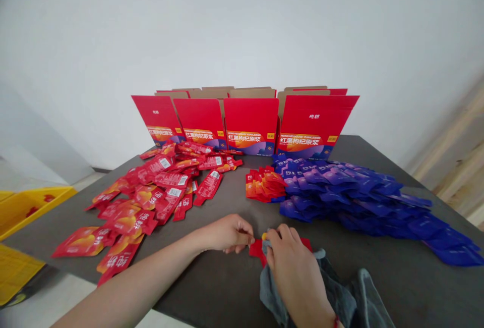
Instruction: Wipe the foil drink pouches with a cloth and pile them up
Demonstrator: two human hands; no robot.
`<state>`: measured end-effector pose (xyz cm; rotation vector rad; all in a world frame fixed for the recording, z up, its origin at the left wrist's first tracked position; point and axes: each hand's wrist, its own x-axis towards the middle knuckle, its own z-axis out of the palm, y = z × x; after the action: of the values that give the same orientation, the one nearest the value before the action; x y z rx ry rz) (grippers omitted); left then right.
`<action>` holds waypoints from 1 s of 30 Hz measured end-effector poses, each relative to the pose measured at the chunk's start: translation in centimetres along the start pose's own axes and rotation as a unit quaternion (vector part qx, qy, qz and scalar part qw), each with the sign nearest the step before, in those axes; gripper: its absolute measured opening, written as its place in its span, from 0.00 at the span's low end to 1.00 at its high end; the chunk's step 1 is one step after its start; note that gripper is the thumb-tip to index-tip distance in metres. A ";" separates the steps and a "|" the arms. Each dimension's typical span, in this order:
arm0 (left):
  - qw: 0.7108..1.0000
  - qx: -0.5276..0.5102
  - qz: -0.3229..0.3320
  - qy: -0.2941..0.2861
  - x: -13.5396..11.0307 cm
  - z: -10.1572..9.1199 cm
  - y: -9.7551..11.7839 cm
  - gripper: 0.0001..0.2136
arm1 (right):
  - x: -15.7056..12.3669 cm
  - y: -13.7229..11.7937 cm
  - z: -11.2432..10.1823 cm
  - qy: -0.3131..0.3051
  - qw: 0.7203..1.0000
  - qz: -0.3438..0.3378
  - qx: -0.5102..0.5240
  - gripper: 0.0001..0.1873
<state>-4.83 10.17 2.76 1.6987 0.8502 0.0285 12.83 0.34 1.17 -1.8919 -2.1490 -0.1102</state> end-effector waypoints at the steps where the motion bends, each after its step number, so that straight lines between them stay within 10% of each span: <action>1: 1.000 0.001 -0.002 0.001 0.0 0.0 0.0 0.06 | 0.0 0.9 -0.2 0.001 1.000 0.011 -0.005 0.09; 12: 1.000 -0.021 -0.014 0.003 0.3 0.1 -0.4 0.05 | -3.2 10.0 -0.8 -0.016 0.994 0.103 -0.024 0.11; 22: 0.999 -0.048 -0.006 0.019 0.8 0.6 -0.8 0.06 | -1.2 2.3 -1.4 -0.044 0.994 0.035 0.092 0.13; 30: 0.999 -0.034 -0.010 0.018 0.7 0.6 -0.8 0.04 | -1.4 8.0 -0.9 -0.037 0.995 0.084 0.044 0.16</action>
<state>-4.46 10.13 1.56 1.6299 0.8837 0.0738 20.99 -0.07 0.67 -2.0450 -1.9943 0.0899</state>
